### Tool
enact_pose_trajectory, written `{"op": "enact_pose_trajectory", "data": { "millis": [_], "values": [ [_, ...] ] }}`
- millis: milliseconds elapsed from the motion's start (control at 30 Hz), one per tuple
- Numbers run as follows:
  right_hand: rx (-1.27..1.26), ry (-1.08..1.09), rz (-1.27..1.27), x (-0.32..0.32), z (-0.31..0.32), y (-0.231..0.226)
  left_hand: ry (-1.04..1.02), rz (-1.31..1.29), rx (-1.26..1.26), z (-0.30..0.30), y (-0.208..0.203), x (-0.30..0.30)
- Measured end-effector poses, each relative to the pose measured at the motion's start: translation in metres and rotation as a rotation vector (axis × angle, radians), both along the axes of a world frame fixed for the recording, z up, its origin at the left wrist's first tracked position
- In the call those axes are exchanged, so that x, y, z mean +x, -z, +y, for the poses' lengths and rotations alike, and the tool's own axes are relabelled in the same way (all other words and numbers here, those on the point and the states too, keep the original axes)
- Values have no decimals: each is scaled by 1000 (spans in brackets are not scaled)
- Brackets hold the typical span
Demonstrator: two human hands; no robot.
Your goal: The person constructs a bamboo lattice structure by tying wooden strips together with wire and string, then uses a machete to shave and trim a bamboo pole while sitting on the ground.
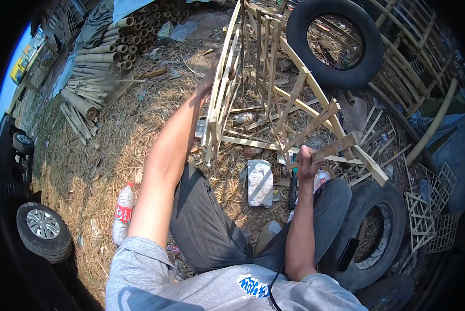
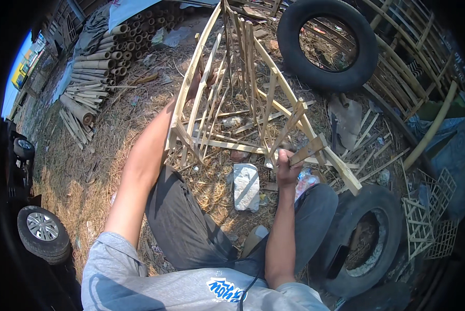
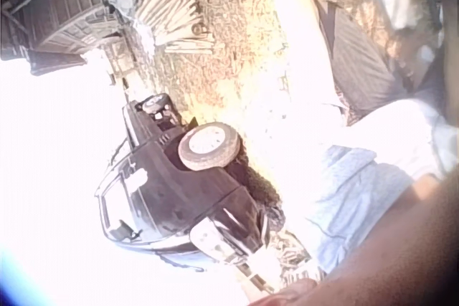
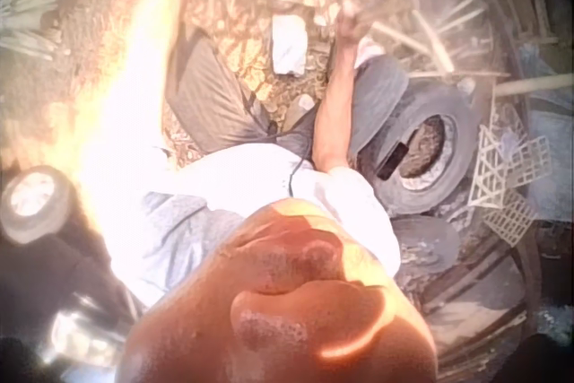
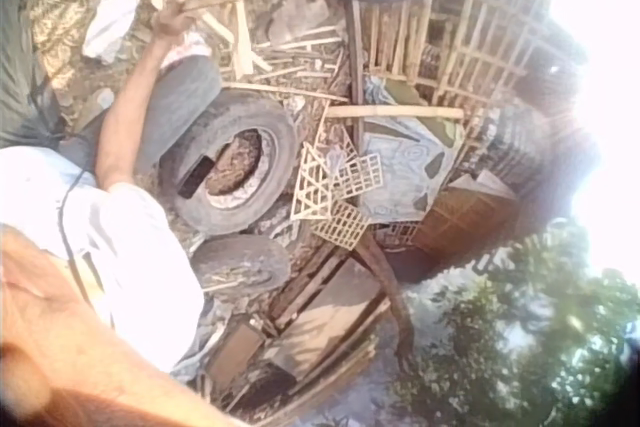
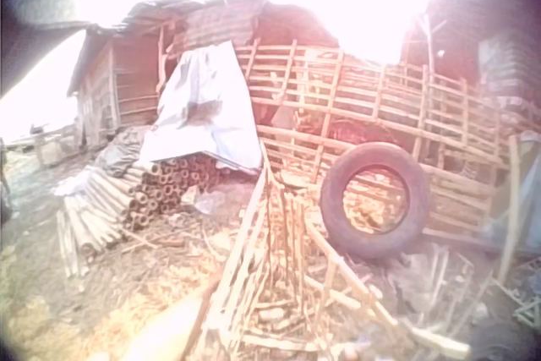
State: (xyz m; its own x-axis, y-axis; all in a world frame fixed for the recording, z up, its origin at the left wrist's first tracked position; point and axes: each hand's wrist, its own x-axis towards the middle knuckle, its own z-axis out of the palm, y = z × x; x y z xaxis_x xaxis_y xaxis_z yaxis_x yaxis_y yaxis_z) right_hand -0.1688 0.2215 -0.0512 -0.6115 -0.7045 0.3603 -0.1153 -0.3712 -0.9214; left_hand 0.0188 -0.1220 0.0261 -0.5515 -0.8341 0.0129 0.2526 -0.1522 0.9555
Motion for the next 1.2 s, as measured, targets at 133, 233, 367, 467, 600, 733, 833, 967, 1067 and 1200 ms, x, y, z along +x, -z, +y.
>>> {"op": "enact_pose_trajectory", "data": {
  "millis": [133, 233, 367, 467, 600, 733, 833, 967, 1067, 1200],
  "values": [
    [77, 12, 181, 2, -3, -8, -16, -17, 7, 0, 2, 9],
    [149, 10, 58, -15, 9, -2, 11, 7, 35, 11, 16, -13],
    [101, -42, 82, -1, 1, -1, -21, -24, -6, 8, 2, 0],
    [114, -45, 131, 5, -1, 0, -44, -30, -19, 7, 3, 9],
    [127, -16, 119, 3, -1, 2, -64, -29, -54, 6, -8, 10],
    [180, -3, 149, 6, 1, -12, -91, -7, -125, -5, -41, 22],
    [25, 95, 153, 10, 8, -36, -94, 26, -159, -1, -67, 24],
    [-92, 154, 78, 39, 3, -91, -94, 54, -185, 17, -94, 32],
    [47, 508, 125, 69, 4, -117, -128, 55, -150, 47, -99, 46],
    [40, 571, 296, 81, 10, -133, -286, 72, -59, 135, -111, 66]
  ]
}}
